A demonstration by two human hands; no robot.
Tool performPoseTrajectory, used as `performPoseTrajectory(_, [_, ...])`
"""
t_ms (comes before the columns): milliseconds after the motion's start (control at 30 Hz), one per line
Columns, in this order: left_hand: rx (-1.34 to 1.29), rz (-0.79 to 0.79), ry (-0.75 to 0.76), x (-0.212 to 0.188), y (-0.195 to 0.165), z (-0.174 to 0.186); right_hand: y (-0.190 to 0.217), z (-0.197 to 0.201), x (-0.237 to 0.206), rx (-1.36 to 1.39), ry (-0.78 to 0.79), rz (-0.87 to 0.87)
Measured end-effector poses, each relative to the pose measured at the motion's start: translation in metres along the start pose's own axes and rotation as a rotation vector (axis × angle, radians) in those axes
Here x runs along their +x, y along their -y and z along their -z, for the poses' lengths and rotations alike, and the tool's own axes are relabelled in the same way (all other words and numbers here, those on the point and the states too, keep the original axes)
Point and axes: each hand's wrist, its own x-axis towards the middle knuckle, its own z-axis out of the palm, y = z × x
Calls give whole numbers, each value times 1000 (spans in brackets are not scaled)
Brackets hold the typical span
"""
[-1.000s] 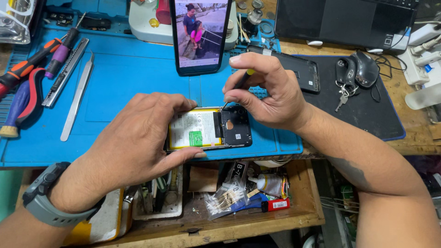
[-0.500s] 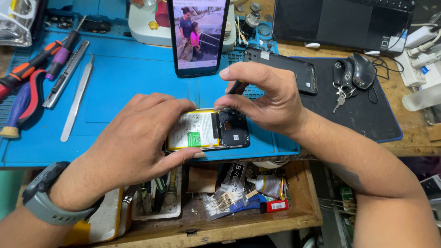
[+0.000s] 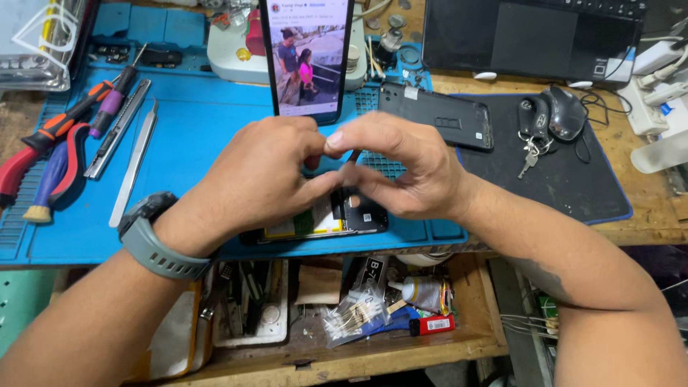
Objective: The person uses a small screwdriver to remove screws from the back of a disassembled smartphone. They carefully unscrew multiple fasteners around the camera module and other internal components while the phone rests on a blue work mat.
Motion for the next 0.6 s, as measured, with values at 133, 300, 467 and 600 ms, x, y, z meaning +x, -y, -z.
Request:
performPoseTrajectory(133, [-17,-52,-20,-6,0,-6,-2,4,-1,-168,-133,-51])
performPoseTrajectory(300, [5,-90,-35,-7,1,-11,-2,13,-6,90,-24,-143])
performPoseTrajectory(467, [-2,-85,-46,-9,0,-10,-3,15,-6,-121,-48,-70])
performPoseTrajectory(600, [-20,-93,-54,-9,-2,-12,-3,16,-8,23,-39,-119])
